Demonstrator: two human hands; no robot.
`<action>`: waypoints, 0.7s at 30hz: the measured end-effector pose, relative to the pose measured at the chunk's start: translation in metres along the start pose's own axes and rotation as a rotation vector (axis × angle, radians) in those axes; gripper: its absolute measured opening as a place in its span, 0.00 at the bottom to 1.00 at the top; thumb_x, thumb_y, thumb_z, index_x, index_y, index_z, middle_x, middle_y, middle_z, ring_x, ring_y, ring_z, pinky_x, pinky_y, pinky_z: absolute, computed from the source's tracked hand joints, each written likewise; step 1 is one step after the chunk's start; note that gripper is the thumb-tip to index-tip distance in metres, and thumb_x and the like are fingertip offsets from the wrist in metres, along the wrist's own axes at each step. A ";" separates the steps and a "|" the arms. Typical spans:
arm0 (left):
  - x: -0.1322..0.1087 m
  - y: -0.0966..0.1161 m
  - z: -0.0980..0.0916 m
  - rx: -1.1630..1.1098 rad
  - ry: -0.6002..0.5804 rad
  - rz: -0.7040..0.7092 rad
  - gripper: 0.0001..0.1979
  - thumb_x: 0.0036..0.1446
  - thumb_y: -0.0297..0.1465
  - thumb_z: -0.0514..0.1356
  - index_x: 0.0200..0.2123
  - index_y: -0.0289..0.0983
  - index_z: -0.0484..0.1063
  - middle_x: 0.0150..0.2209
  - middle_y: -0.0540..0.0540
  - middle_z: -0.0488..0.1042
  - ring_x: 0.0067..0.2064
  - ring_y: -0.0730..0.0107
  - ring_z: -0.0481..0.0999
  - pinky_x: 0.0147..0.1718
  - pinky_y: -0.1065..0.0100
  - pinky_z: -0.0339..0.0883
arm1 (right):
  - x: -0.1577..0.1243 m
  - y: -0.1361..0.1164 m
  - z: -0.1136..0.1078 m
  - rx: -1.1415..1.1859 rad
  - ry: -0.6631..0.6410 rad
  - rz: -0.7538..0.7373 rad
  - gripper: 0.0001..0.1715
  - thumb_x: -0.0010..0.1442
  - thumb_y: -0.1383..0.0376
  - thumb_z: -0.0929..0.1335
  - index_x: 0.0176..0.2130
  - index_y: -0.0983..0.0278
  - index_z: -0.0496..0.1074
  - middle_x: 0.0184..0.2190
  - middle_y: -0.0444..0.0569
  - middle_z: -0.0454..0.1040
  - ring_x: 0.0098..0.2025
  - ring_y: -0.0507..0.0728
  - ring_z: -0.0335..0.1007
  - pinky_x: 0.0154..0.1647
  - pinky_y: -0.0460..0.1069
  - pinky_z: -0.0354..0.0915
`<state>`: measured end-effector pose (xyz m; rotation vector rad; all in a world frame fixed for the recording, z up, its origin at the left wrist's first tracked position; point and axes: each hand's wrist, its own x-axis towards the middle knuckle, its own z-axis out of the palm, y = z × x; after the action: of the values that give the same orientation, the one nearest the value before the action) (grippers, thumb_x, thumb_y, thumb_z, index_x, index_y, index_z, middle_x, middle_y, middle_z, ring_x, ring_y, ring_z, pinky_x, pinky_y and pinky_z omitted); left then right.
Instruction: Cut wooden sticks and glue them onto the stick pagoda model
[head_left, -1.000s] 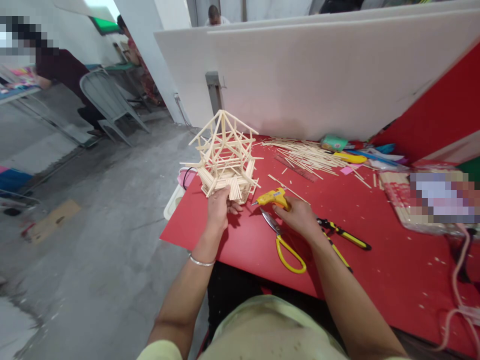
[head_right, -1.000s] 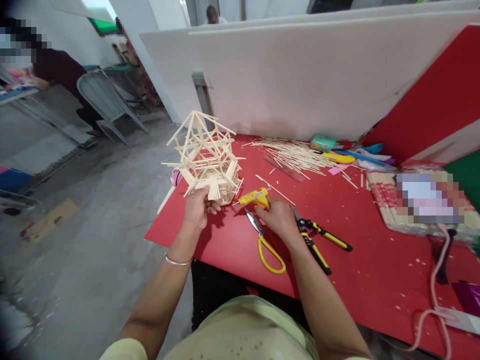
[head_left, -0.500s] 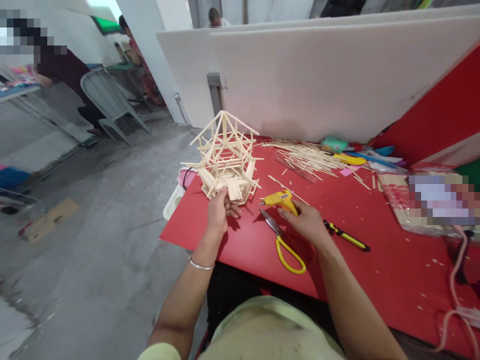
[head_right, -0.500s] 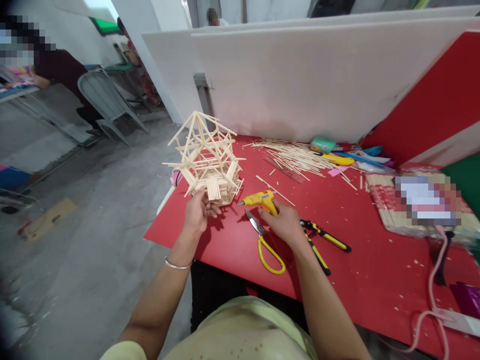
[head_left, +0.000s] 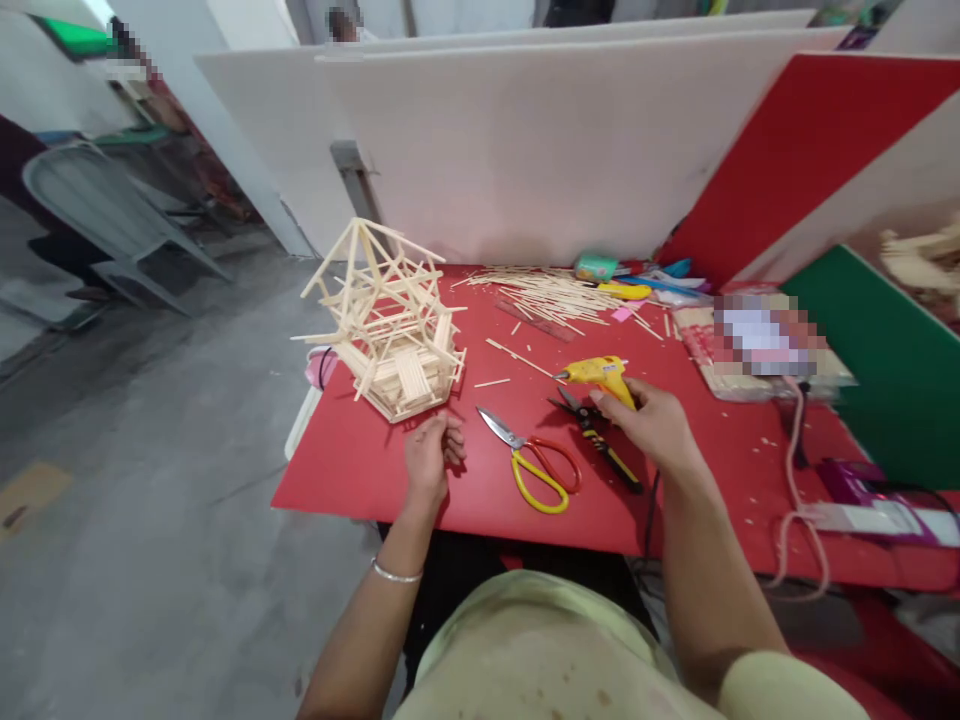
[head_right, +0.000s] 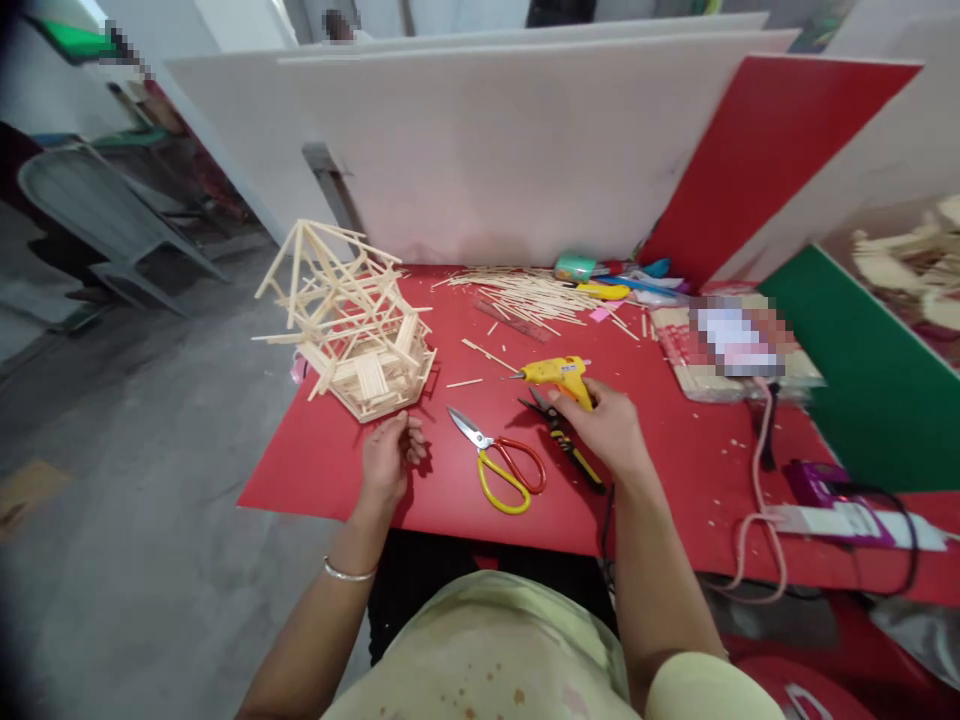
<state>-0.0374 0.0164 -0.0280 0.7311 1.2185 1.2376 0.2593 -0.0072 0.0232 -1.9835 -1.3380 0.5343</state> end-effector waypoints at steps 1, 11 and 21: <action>-0.003 -0.003 0.006 0.025 -0.034 0.013 0.18 0.52 0.45 0.63 0.31 0.33 0.74 0.21 0.49 0.72 0.18 0.77 0.69 0.15 0.76 0.58 | 0.000 0.006 -0.004 -0.011 0.030 0.000 0.30 0.53 0.42 0.68 0.38 0.66 0.77 0.26 0.43 0.72 0.27 0.52 0.62 0.27 0.45 0.57; -0.007 -0.031 0.071 0.709 -0.415 0.443 0.08 0.57 0.34 0.61 0.33 0.41 0.80 0.32 0.45 0.79 0.33 0.66 0.75 0.36 0.66 0.68 | 0.032 0.100 -0.021 -0.293 0.079 0.135 0.32 0.53 0.40 0.66 0.37 0.65 0.74 0.25 0.48 0.73 0.26 0.55 0.65 0.26 0.47 0.55; -0.017 -0.047 0.083 1.199 -0.712 0.840 0.18 0.56 0.43 0.64 0.46 0.40 0.78 0.47 0.39 0.76 0.47 0.55 0.72 0.48 0.56 0.66 | 0.043 0.124 -0.031 -0.502 0.054 0.079 0.25 0.57 0.56 0.67 0.46 0.73 0.73 0.41 0.67 0.75 0.43 0.67 0.72 0.40 0.55 0.62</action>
<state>0.0576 0.0043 -0.0455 2.4992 0.9458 0.5731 0.3763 -0.0076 -0.0437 -2.4392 -1.4683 0.1838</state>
